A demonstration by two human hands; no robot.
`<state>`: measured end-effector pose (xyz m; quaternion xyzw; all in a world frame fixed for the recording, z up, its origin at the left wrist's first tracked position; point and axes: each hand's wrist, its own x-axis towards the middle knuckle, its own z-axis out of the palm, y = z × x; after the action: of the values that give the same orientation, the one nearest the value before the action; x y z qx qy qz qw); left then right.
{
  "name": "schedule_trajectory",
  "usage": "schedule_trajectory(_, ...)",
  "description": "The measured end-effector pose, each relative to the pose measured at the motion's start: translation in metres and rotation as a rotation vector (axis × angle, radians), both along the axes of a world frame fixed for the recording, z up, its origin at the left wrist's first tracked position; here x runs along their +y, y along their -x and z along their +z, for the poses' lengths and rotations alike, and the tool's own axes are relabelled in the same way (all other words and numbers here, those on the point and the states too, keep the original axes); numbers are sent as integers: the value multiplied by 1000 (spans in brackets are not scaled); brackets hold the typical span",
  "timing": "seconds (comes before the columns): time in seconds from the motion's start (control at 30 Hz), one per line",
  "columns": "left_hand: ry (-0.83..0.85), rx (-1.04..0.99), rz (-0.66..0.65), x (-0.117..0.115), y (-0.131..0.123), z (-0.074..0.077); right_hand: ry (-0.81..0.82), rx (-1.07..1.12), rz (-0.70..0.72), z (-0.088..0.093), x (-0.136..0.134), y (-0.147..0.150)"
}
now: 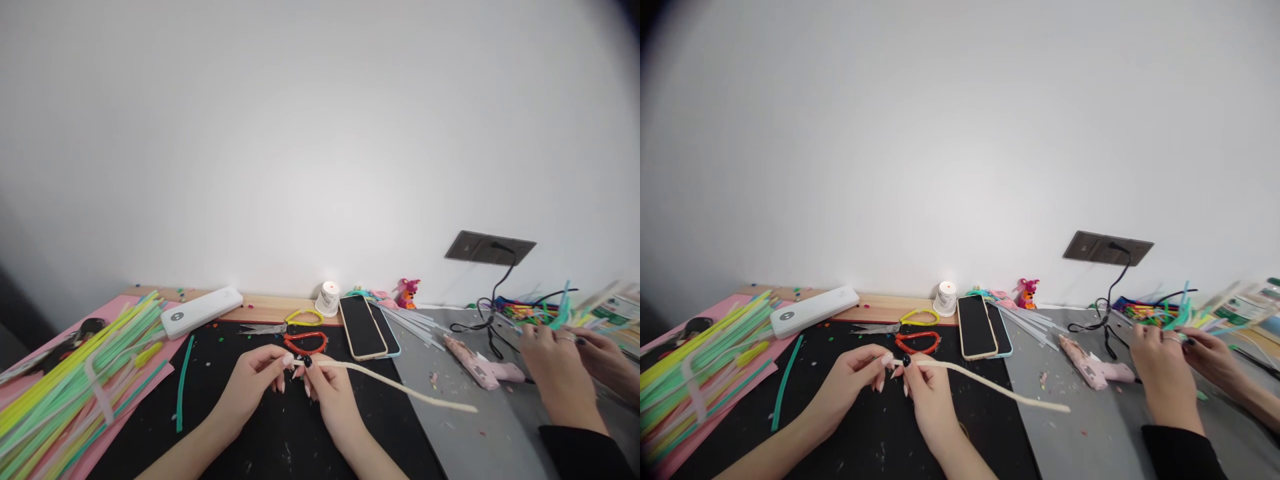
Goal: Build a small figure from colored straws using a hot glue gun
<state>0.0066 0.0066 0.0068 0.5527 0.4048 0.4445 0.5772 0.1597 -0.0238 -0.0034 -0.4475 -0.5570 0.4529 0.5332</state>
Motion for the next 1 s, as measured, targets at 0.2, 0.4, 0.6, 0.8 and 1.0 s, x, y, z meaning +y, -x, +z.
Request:
schedule_trajectory(0.2, -19, 25, 17, 2, 2, 0, 30, -16, 78, -1, 2, 1)
schedule_trajectory(0.4, -230, 246, -173, 5, 6, -1, 22, -105, -35, 4, 1, -5)
schedule_trajectory(0.6, -250, 419, -405, 0, 6, 6, -83, -320, 29, 10, -3, -5)
schedule_trajectory(0.8, -330, 522, -525, -7, 5, 3, -136, -385, 71, 13, -3, -4)
schedule_trajectory(1.0, -102, 283, -346, 2, 5, -6, -88, -202, -147, 11, 3, -17)
